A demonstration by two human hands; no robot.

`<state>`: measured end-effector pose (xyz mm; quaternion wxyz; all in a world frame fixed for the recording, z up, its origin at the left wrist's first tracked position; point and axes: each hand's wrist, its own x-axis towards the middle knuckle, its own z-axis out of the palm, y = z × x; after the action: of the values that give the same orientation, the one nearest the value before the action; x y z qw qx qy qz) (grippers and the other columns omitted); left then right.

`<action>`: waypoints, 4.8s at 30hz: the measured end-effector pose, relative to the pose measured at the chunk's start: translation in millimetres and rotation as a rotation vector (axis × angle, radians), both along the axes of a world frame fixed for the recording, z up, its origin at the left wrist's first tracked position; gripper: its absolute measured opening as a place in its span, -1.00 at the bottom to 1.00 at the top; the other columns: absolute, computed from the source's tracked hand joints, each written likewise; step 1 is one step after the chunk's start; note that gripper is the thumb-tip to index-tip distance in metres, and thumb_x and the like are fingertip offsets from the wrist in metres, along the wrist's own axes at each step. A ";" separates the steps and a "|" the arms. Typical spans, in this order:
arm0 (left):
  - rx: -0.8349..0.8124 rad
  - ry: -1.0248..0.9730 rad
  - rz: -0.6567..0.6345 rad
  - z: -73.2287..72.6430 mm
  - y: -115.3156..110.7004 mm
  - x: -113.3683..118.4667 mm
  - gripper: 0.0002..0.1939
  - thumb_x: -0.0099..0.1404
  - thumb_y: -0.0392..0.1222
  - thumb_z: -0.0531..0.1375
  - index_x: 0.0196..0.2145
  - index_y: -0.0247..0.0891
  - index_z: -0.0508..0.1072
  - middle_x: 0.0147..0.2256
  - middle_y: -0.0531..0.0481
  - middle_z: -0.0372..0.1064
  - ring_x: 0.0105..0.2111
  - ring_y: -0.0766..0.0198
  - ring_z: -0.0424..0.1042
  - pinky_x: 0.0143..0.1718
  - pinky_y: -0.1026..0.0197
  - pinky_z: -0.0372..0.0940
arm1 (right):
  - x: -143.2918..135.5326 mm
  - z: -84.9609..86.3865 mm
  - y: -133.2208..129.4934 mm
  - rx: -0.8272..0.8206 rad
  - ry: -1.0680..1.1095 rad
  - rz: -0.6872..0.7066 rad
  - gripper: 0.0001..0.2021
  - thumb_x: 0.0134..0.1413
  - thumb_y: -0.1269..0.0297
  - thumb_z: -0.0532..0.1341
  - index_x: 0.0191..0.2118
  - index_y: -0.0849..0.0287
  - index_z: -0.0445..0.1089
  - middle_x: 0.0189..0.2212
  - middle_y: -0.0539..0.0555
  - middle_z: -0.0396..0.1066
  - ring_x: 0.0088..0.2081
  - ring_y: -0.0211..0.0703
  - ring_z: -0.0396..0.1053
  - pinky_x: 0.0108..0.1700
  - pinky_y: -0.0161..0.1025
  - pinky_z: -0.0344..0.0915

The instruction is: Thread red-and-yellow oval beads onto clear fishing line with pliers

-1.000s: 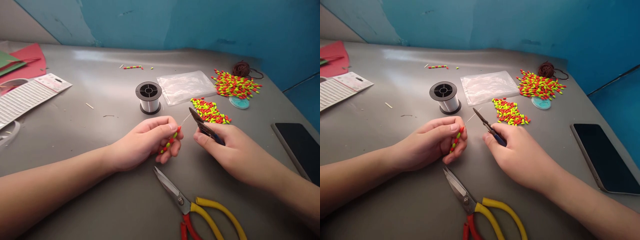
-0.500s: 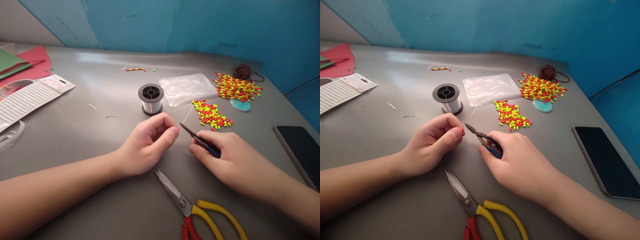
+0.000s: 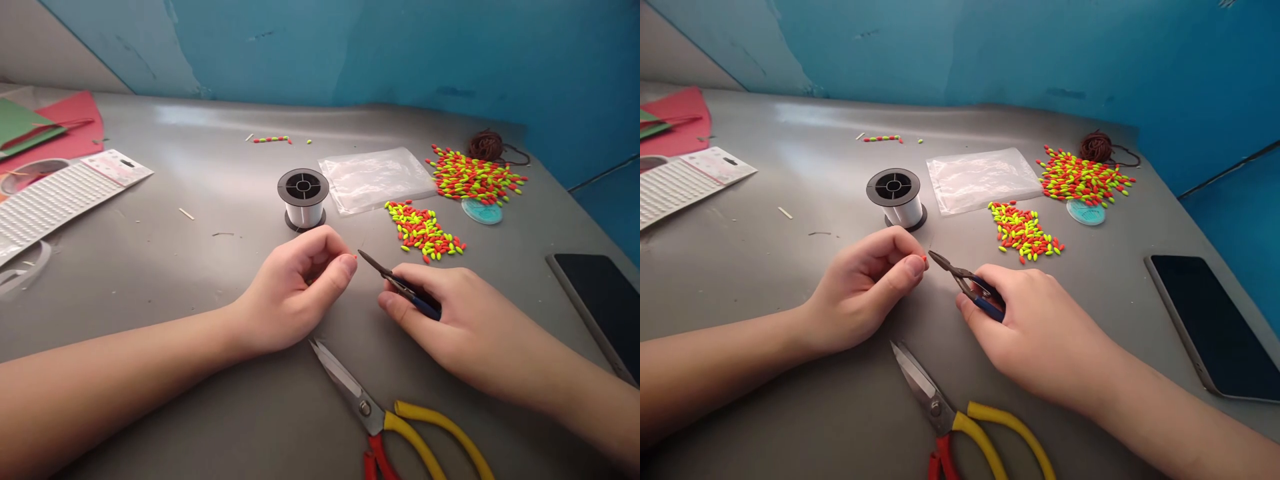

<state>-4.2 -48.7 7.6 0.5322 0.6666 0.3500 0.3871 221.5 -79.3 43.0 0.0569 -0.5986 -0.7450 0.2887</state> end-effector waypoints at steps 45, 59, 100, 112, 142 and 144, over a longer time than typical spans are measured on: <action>0.228 0.342 -0.010 -3.2 -1.1 -2.3 -0.73 0.62 -0.07 0.03 -0.24 -0.21 0.35 -0.48 0.15 0.19 -0.51 0.38 0.15 -0.47 0.29 0.13 | 2.6 -2.9 4.8 -0.106 0.129 0.037 -0.58 0.37 0.08 0.16 -0.50 0.09 0.09 -0.60 -0.10 0.18 -0.53 -0.25 0.11 -0.51 -0.18 -0.05; 0.185 0.376 -0.016 -0.1 0.0 -1.8 -0.68 0.63 -0.03 0.01 -0.27 -0.20 0.33 -0.48 0.13 0.19 -0.51 0.35 0.18 -0.46 0.28 0.14 | 2.3 -4.2 4.8 -0.119 0.159 0.012 -0.59 0.36 0.05 0.18 -0.49 0.08 0.12 -0.58 -0.11 0.19 -0.51 -0.24 0.11 -0.49 -0.20 -0.04; 0.211 0.321 0.014 -3.6 -1.1 -2.0 -0.71 0.62 -0.08 0.04 -0.26 -0.22 0.37 -0.41 0.11 0.24 -0.45 0.38 0.20 -0.41 0.29 0.18 | 2.7 -6.8 5.8 -0.128 0.163 -0.081 -0.52 0.41 -0.11 0.05 -0.48 0.09 0.13 -0.54 -0.07 0.16 -0.47 -0.22 0.13 -0.49 -0.21 0.01; 0.237 0.304 0.059 -7.8 -1.2 -2.6 -0.71 0.62 -0.06 0.04 -0.22 -0.23 0.41 -0.33 0.04 0.35 -0.35 0.33 0.32 -0.34 0.28 0.25 | 3.5 -0.4 2.5 -0.146 0.153 -0.056 -0.56 0.40 -0.12 0.11 -0.40 0.09 0.31 -0.48 -0.02 0.36 -0.46 -0.19 0.22 -0.52 -0.21 0.02; 0.182 0.268 0.059 -6.4 -1.6 -4.0 -0.70 0.62 0.00 0.05 -0.20 -0.21 0.41 -0.35 0.03 0.33 -0.39 0.31 0.27 -0.37 0.25 0.23 | 1.6 1.9 -2.8 -0.160 0.135 -0.027 -0.58 0.43 -0.10 0.13 -0.39 0.08 0.35 -0.45 -0.02 0.43 -0.40 -0.15 0.35 -0.51 -0.21 0.06; 0.174 0.257 0.062 -6.0 -2.0 -3.9 -0.71 0.61 0.00 0.06 -0.20 -0.21 0.41 -0.34 0.02 0.34 -0.36 0.30 0.29 -0.36 0.25 0.23 | 1.2 3.1 -2.6 -0.169 0.126 -0.024 -0.57 0.44 -0.11 0.12 -0.39 0.07 0.34 -0.45 -0.04 0.42 -0.40 -0.16 0.35 -0.50 -0.21 0.07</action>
<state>-8.0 -50.7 1.7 0.4110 0.7431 0.4008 0.3438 222.7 -81.9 46.1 0.0563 -0.5907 -0.7058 0.3869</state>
